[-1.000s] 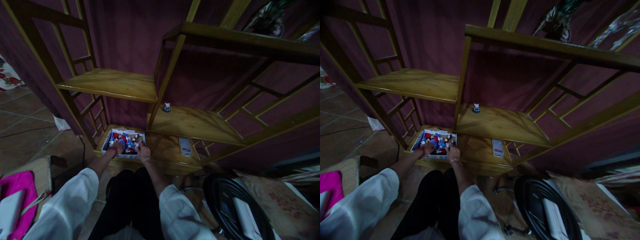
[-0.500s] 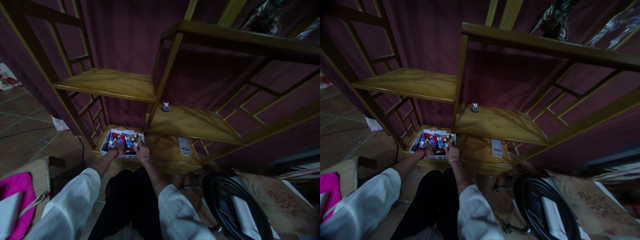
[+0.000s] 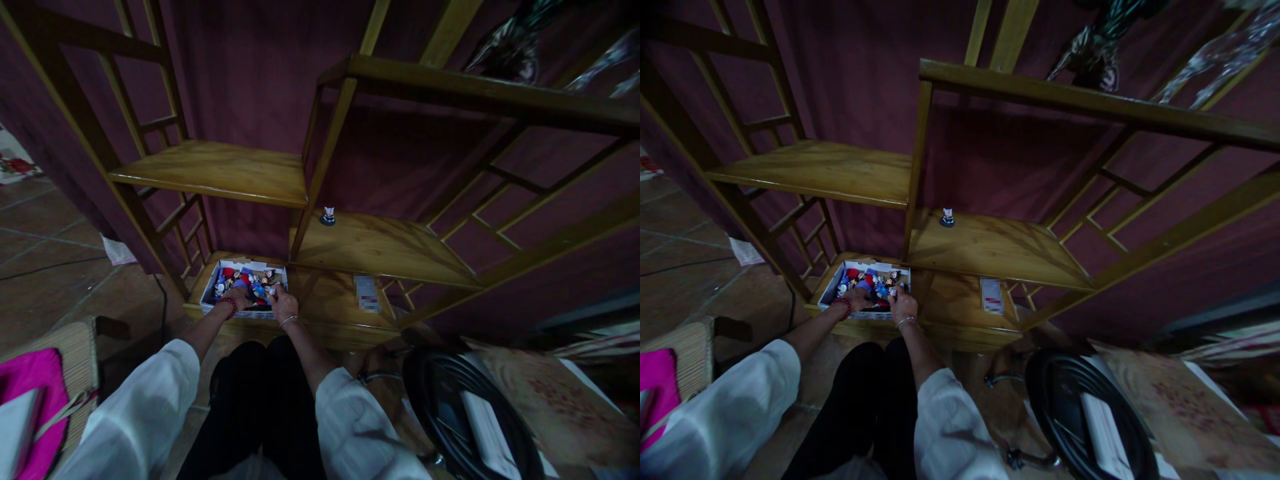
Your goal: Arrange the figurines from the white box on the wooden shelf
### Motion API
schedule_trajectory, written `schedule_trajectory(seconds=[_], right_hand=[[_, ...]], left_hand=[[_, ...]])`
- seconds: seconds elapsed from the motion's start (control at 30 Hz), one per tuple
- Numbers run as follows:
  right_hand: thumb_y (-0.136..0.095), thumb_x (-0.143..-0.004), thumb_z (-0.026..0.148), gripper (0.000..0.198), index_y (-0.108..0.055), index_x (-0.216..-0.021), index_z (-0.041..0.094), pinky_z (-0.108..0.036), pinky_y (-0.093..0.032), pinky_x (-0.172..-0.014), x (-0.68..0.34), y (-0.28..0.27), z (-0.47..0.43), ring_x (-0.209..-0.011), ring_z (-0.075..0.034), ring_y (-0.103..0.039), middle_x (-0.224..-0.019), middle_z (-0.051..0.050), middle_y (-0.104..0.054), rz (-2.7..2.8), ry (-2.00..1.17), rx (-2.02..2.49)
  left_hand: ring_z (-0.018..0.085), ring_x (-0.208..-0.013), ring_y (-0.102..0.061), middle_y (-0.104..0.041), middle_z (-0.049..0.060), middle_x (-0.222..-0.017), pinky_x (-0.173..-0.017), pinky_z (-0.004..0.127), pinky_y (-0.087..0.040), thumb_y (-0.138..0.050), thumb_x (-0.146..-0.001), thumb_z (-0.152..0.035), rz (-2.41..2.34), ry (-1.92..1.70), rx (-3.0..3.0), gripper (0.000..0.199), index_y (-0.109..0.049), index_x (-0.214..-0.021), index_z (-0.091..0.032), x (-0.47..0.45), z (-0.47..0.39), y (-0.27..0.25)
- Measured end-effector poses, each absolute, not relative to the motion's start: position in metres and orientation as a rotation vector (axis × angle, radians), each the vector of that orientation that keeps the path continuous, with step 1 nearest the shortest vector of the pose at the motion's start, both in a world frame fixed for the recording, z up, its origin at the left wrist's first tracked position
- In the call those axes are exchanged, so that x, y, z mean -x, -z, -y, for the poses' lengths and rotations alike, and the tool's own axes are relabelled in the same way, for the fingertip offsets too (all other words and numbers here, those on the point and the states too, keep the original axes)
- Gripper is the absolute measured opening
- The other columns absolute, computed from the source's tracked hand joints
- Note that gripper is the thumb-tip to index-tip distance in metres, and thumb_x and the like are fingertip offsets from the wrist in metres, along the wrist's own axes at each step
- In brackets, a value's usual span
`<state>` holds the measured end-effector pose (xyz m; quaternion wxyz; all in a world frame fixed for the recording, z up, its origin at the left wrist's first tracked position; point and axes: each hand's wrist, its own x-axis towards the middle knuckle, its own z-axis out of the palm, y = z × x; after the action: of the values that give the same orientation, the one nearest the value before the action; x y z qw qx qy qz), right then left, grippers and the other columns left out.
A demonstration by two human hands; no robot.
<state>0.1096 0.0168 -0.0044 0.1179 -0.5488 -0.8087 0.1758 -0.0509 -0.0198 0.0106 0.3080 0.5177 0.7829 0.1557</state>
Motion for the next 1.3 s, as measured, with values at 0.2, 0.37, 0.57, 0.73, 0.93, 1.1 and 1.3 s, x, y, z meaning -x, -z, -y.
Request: schedule_trajectory(seconds=[0.2,0.37,0.57,0.73,0.93,1.1,1.3], right_hand=[[-0.046,-0.08,0.037,0.027,-0.053,-0.105,0.029,-0.02,-0.038,-0.064,-0.108,-0.001,-0.017,-0.076,-0.013,-0.059,-0.086,0.0,-0.066,2.339,-0.54,1.644],[-0.047,-0.079,0.036,0.027,-0.053,-0.104,0.029,-0.02,-0.039,-0.065,-0.108,-0.005,-0.016,-0.078,-0.013,-0.06,-0.086,0.001,-0.066,2.306,-0.588,1.634],[-0.048,-0.078,0.036,0.026,-0.054,-0.103,0.029,-0.02,-0.04,-0.065,-0.108,-0.01,-0.012,-0.079,-0.013,-0.06,-0.087,0.002,-0.066,2.233,-0.673,1.599],[-0.048,-0.078,0.036,0.027,-0.055,-0.103,0.028,-0.019,-0.041,-0.067,-0.106,-0.014,-0.01,-0.08,-0.012,-0.06,-0.089,0.003,-0.066,2.163,-0.733,1.549],[-0.048,-0.078,0.039,0.029,-0.056,-0.102,0.027,-0.018,-0.041,-0.065,-0.104,-0.019,-0.007,-0.077,-0.012,-0.06,-0.083,0.003,-0.067,2.135,-0.71,1.527],[-0.048,-0.077,0.041,0.028,-0.056,-0.1,0.027,-0.018,-0.041,-0.064,-0.104,-0.023,-0.005,-0.075,-0.011,-0.06,-0.081,0.004,-0.067,2.108,-0.693,1.499],[-0.047,-0.077,0.041,0.028,-0.057,-0.099,0.026,-0.018,-0.041,-0.065,-0.104,-0.03,-0.001,-0.075,-0.011,-0.06,-0.082,0.003,-0.067,2.07,-0.678,1.488]], left_hand=[[0.023,-0.101,-0.052,-0.062,0.009,-0.101,-0.084,0.028,-0.039,-0.059,-0.064,-0.03,-2.105,-0.319,-1.376,0.026,-0.064,-0.086,-0.017,0.049,0.021,-0.019],[0.018,-0.083,-0.058,-0.065,0.005,-0.086,-0.069,0.024,-0.045,-0.055,-0.068,-0.02,-1.954,-0.682,-1.086,0.018,-0.063,-0.084,-0.016,0.044,0.022,-0.01],[0.013,-0.061,-0.056,-0.061,0.003,-0.07,-0.049,0.02,-0.045,-0.058,-0.067,-0.018,-1.619,-1.23,-0.533,0.005,-0.061,-0.066,-0.015,0.039,0.023,-0.013],[0.009,-0.053,-0.054,-0.06,0.004,-0.068,-0.048,0.019,-0.046,-0.051,-0.075,-0.02,-1.503,-1.347,-0.349,0.014,-0.062,-0.074,-0.012,0.039,0.028,-0.021],[0.009,-0.055,-0.056,-0.061,0.005,-0.069,-0.05,0.019,-0.047,-0.047,-0.077,-0.018,-1.303,-1.448,-0.184,0.015,-0.061,-0.077,-0.011,0.032,0.035,-0.031],[0.01,-0.053,-0.056,-0.062,0.005,-0.067,-0.044,0.018,-0.044,-0.044,-0.076,-0.016,-1.222,-1.498,-0.126,0.017,-0.06,-0.081,-0.011,0.024,0.04,-0.042],[0.011,-0.05,-0.056,-0.062,0.005,-0.066,-0.037,0.017,-0.038,-0.043,-0.075,-0.017,-1.197,-1.479,-0.125,0.019,-0.06,-0.08,-0.011,0.019,0.045,-0.048]])
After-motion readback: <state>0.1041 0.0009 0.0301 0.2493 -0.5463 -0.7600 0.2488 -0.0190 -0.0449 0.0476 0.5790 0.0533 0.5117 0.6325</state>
